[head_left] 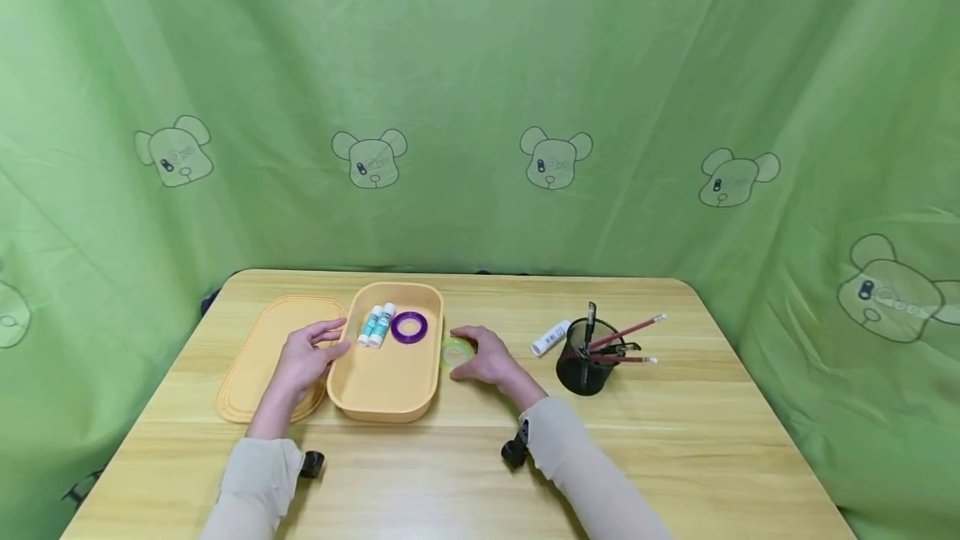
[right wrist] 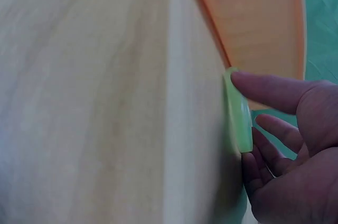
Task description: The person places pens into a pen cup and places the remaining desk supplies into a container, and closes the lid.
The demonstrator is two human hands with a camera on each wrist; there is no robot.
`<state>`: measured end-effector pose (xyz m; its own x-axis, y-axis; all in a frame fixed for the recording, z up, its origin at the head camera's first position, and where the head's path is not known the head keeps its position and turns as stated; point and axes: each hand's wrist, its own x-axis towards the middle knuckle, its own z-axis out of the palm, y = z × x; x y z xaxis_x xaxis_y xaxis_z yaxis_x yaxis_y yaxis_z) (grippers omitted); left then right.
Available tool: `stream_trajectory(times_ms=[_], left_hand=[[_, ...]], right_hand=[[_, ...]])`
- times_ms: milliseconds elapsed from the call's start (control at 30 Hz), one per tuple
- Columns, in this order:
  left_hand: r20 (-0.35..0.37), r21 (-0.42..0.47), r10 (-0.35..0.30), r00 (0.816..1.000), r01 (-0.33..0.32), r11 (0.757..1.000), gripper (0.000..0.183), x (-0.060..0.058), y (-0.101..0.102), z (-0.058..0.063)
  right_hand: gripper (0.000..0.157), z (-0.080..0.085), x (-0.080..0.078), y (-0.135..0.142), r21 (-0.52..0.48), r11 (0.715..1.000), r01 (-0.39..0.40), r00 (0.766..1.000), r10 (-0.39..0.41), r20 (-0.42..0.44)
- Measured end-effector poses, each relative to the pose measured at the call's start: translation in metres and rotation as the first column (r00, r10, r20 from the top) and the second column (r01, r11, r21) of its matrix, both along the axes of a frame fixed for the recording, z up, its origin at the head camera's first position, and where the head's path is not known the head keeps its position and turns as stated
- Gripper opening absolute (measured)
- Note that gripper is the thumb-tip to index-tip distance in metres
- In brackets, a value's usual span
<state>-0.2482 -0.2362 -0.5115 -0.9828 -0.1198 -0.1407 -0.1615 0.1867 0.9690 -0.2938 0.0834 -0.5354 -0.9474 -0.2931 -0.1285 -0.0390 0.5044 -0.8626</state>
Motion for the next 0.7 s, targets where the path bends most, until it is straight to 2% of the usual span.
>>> stream_trajectory(times_ms=[167, 400, 700], left_hand=[[-0.008, 0.006, -0.006, 1.000, 0.006, 1.000, 0.052, 0.0006, -0.0001, 0.0007], [-0.003, -0.005, -0.001, 1.000, 0.001, 1.000, 0.051, 0.0005, 0.0003, 0.0005], [0.005, 0.005, -0.003, 1.000, 0.003, 1.000, 0.052, 0.0009, 0.0010, 0.0011]], right_hand=[[0.082, -0.0007, -0.0001, -0.0042, 0.081, 0.997, 0.016, 0.998, -0.011, -0.064], [0.081, 0.0005, 0.0005, -0.0060, 0.114, 0.991, 0.070, 0.989, -0.054, -0.139], [0.078, -0.0014, -0.0056, -0.0011, 0.079, 0.990, 0.120, 0.991, -0.114, -0.075]])
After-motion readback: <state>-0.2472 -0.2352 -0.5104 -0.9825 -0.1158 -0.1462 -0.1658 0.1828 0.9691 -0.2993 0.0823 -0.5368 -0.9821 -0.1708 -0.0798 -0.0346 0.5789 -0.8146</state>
